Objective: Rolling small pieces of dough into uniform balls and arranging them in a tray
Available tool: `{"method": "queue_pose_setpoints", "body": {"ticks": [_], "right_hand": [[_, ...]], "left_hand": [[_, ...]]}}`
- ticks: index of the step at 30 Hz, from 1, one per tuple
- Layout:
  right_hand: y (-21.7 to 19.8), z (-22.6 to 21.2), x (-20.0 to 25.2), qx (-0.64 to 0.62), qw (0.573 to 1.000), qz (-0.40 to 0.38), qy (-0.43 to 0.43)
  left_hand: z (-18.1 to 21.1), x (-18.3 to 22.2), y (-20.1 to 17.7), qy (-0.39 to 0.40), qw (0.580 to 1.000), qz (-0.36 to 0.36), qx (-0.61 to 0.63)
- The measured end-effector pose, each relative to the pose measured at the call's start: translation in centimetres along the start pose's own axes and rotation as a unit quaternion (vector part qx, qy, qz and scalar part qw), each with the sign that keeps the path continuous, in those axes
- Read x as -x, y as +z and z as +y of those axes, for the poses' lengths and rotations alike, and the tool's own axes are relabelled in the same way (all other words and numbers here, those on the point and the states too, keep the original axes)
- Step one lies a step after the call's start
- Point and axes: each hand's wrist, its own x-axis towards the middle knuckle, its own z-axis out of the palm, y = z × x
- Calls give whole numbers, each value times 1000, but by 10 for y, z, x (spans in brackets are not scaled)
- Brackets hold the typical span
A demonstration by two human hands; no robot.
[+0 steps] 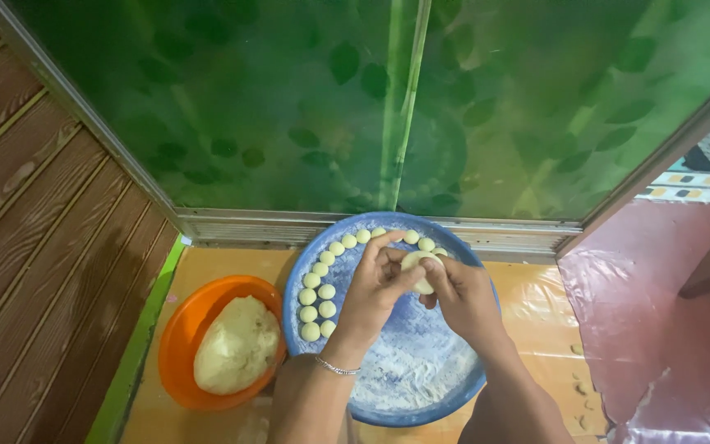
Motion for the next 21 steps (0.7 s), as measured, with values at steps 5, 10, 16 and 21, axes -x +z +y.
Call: {"method": "queue_pose_setpoints", "body": {"ticks": [5, 10, 16, 21], "right_hand": [[1, 4, 1, -44, 998, -11, 50], [-9, -8, -3, 60, 994, -64, 58], [-1, -2, 3, 2, 998, 0, 65], [-2, -3, -1, -51, 993, 5, 104]], "left_hand": [[-9, -1, -2, -5, 999, 39, -14], [-21, -2, -16, 9, 997, 43, -70], [-11, -1, -4, 13, 998, 34, -55], [-21, 0, -4, -13, 998, 32, -44]]}}
